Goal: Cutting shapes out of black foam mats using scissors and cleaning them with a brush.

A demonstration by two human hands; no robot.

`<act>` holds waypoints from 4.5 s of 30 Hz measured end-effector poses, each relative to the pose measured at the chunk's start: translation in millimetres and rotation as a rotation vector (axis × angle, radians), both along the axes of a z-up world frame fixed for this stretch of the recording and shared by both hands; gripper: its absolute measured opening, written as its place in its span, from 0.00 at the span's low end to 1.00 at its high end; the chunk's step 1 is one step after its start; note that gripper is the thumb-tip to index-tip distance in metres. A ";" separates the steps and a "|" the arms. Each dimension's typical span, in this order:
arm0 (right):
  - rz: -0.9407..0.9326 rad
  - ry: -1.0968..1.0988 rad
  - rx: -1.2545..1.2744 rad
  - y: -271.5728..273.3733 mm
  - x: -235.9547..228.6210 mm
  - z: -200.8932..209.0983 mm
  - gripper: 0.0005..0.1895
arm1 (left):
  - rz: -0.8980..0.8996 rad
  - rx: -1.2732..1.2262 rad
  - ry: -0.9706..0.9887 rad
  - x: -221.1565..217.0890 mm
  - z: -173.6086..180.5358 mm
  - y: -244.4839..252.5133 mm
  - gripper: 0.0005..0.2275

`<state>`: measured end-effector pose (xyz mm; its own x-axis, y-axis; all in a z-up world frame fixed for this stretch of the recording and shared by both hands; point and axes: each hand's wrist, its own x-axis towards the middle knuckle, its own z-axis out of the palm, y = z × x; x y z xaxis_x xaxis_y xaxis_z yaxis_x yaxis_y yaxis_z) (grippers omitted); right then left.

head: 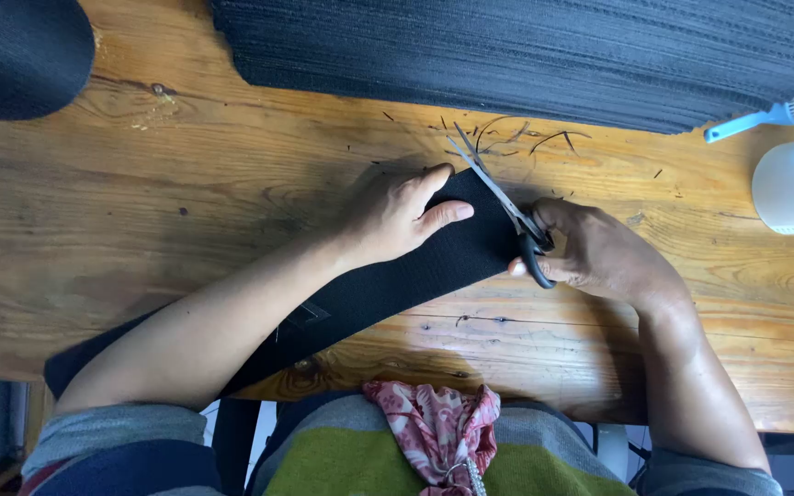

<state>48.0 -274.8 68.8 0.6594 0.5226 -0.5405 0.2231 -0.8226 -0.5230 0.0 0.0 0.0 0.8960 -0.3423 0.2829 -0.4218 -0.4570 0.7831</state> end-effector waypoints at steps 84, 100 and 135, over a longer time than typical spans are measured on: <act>-0.121 -0.144 0.872 -26.4 9.6 -66.8 0.09 | 0.075 0.046 0.084 -7.2 -20.6 -13.7 0.28; -0.056 0.038 0.838 -23.6 -4.6 -61.5 0.12 | 0.090 0.006 0.119 -5.4 -18.3 -12.9 0.27; -0.276 0.059 0.574 -25.0 -14.1 -90.8 0.13 | 0.095 0.015 0.153 -9.4 2.1 -17.9 0.26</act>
